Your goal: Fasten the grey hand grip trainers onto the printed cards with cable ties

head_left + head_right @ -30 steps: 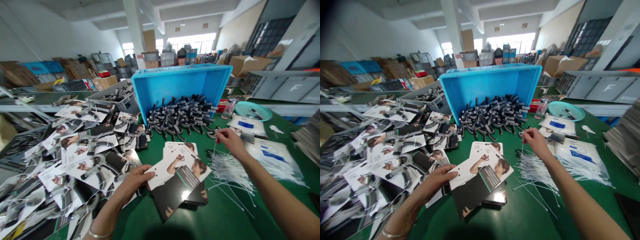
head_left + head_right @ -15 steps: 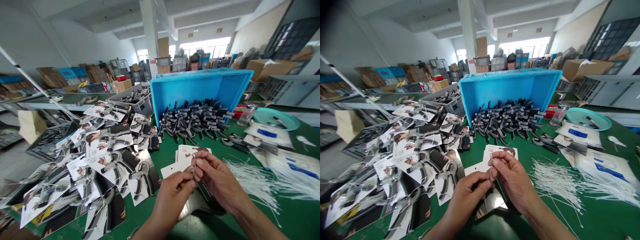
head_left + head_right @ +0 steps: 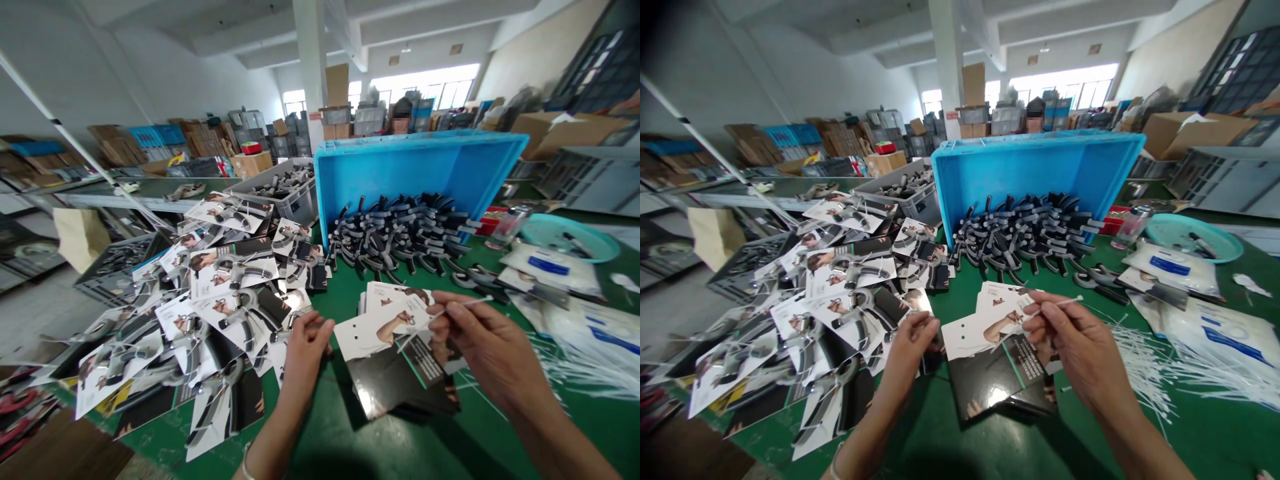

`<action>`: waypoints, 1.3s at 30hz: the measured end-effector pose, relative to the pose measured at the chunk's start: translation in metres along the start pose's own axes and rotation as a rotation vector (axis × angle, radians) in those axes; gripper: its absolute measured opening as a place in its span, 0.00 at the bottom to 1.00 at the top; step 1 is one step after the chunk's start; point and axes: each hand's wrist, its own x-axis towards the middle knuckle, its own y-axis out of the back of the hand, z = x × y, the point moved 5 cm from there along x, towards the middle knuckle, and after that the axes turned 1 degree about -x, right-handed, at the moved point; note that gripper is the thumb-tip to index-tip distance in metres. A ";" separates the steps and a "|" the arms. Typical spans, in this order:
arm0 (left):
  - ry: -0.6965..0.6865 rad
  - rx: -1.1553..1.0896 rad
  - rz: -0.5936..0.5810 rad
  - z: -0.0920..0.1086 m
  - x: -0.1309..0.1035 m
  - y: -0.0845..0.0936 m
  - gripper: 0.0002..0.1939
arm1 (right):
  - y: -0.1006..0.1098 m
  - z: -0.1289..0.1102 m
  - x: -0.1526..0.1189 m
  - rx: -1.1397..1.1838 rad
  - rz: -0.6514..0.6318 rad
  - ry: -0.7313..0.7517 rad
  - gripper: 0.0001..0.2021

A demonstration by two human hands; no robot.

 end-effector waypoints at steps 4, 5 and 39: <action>0.169 -0.244 -0.313 -0.025 0.004 -0.020 0.21 | -0.014 -0.017 0.009 -0.143 0.056 0.192 0.13; 0.153 -0.268 -0.330 -0.023 0.004 -0.021 0.19 | -0.021 -0.019 0.010 -0.156 0.055 0.233 0.12; 0.029 -0.425 -0.271 -0.049 -0.003 -0.007 0.15 | -0.093 0.010 0.002 -0.675 -0.514 0.759 0.10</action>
